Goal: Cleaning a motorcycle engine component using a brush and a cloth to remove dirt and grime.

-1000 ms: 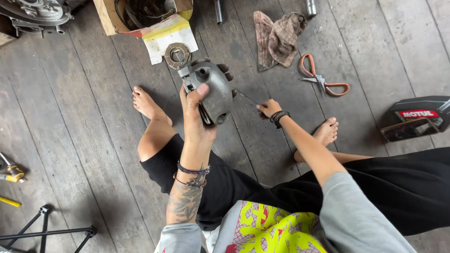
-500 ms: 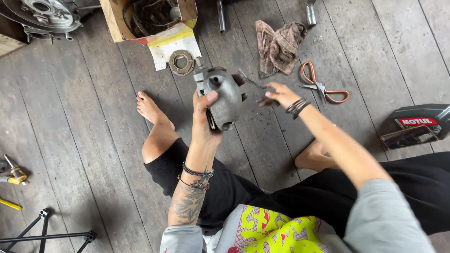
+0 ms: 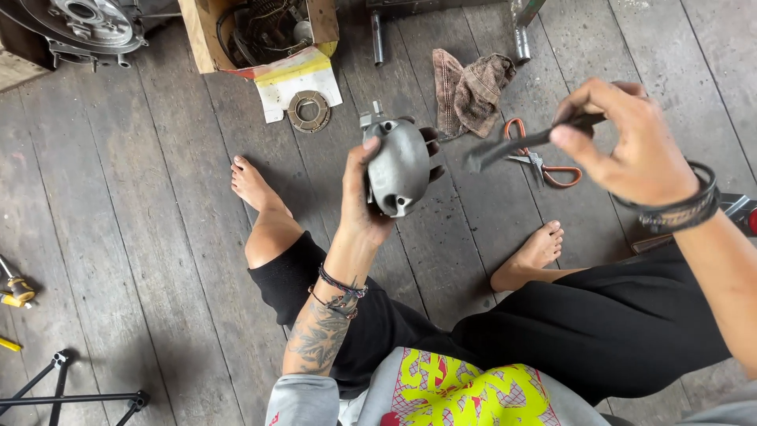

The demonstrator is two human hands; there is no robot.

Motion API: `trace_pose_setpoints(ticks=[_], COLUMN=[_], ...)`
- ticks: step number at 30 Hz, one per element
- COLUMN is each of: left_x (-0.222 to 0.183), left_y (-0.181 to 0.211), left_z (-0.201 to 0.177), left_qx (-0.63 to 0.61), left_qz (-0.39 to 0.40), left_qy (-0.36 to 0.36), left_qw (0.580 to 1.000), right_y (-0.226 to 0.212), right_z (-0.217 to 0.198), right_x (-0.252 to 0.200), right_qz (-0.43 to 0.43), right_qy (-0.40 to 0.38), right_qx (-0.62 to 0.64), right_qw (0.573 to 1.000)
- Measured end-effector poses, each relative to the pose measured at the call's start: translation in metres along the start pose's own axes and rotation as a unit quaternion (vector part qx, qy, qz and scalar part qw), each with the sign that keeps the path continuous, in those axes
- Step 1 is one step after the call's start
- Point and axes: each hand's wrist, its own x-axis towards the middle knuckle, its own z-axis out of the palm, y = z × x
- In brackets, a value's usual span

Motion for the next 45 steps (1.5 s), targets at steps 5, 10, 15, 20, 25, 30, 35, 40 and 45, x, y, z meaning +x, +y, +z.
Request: trace_pose_setpoints(ticks=[5, 10, 15, 20, 25, 30, 35, 40, 45], left_x=[-0.001, 0.0, -0.006, -0.006, -0.002, -0.005, -0.003, 0.0, 0.006], left_y=[-0.005, -0.003, 0.003, -0.001, -0.005, -0.002, -0.004, -0.006, -0.004], left_z=[0.022, 0.021, 0.033, 0.024, 0.019, 0.032, 0.017, 0.014, 0.003], left_qx=[0.097, 0.103, 0.046, 0.075, 0.055, 0.028, 0.079, -0.004, -0.184], left_qz=[0.03, 0.074, 0.112, 0.12, 0.126, 0.081, 0.067, 0.024, 0.012], left_qy=[0.158, 0.283, 0.335, 0.273, 0.194, 0.282, 0.206, 0.088, 0.029], left_qw=[0.982, 0.951, 0.935, 0.952, 0.971, 0.955, 0.973, 0.996, 0.982], right_y=[-0.076, -0.095, -0.091, -0.078, -0.075, -0.069, -0.078, -0.08, -0.051], right_z=[0.001, 0.013, 0.025, 0.027, 0.034, 0.03, 0.02, 0.018, 0.015], right_x=[0.004, -0.003, 0.002, 0.004, 0.0, 0.0, 0.006, 0.007, -0.002], right_qz=[-0.11, -0.154, -0.125, -0.1, -0.124, -0.1, -0.14, -0.15, -0.137], right_qy=[0.112, 0.18, 0.128, 0.15, 0.149, 0.166, 0.126, 0.13, 0.13], right_qx=[-0.184, -0.336, -0.27, -0.224, -0.241, -0.249, -0.191, -0.168, -0.352], right_qw=[0.97, 0.911, 0.946, 0.958, 0.951, 0.949, 0.963, 0.966, 0.917])
